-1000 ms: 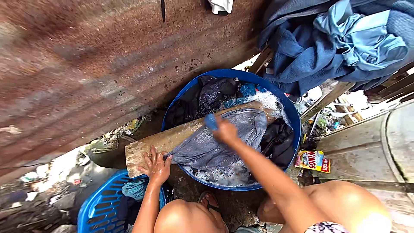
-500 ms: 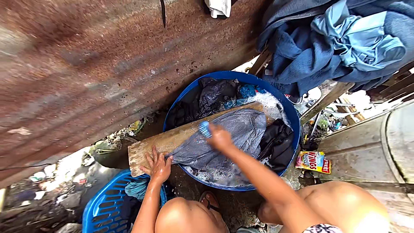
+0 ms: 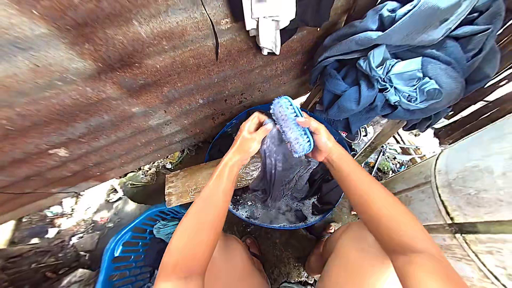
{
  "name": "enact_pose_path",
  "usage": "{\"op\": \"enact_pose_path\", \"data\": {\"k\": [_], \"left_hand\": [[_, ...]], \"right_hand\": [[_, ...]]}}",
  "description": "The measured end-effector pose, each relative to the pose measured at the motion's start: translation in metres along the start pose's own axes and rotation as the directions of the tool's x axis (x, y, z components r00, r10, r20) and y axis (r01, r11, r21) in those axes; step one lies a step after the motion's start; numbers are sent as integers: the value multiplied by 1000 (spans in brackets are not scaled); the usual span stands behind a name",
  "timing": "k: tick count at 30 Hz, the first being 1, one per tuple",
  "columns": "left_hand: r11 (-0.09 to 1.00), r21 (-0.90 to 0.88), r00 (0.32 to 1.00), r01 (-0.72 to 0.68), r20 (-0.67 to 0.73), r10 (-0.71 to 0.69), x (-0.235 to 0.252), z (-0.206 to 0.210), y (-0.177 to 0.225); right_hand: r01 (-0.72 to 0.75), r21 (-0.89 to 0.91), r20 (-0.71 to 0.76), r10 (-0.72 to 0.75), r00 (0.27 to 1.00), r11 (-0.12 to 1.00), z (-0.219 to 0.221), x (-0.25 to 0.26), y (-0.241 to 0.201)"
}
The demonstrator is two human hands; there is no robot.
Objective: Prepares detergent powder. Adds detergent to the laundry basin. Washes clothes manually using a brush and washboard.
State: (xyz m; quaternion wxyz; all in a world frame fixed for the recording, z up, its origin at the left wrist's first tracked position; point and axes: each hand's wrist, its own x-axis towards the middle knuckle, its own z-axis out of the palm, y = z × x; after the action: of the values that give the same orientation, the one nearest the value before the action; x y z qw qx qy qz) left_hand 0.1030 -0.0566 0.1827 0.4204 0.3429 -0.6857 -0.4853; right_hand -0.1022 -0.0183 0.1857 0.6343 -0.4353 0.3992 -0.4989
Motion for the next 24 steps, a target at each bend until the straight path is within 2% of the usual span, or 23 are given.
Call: {"op": "enact_pose_path", "data": {"k": [3,6,9,11,13,14,16,18,20,22,24], "left_hand": [[989,-105,995,-100,-18,98,19,25,18],[983,-156,987,-91,119,111,9,42,18],[988,-49,950,146,284,-127,-30,60,-8],[945,184,876,272,360,-322,-53,61,-54],[872,368,794,322,396,-461,-64,43,-81],[851,390,790,352,364,-494,-65,30,-76],[871,354,868,342,236,-437,-61,-2,-47],[950,236,966,203,111,-234,-53,-47,-14],[994,94,998,59,28,-62,-54,-89,20],[998,60,999,35,-7,-34,-59,-107,42],[973,155,985,169,-54,-163,-68,-111,28]], "right_hand": [[124,-5,-42,-124,991,992,5,-17,-15],[305,38,-69,-302,951,952,4,-27,-39],[474,113,-91,-466,880,873,7,-51,-73],[597,254,-119,-588,800,761,2,-69,-100],[693,375,-165,-691,704,616,-16,-82,-123],[726,414,-212,-717,664,549,-29,-84,-130],[790,411,-349,-723,597,454,-60,-83,-133],[847,219,-478,-703,527,485,-90,-75,-128],[790,0,-563,-653,507,613,-113,-57,-106],[660,-113,-600,-580,551,743,-120,-28,-71],[443,-251,-606,-496,621,861,-113,4,-34]]}}
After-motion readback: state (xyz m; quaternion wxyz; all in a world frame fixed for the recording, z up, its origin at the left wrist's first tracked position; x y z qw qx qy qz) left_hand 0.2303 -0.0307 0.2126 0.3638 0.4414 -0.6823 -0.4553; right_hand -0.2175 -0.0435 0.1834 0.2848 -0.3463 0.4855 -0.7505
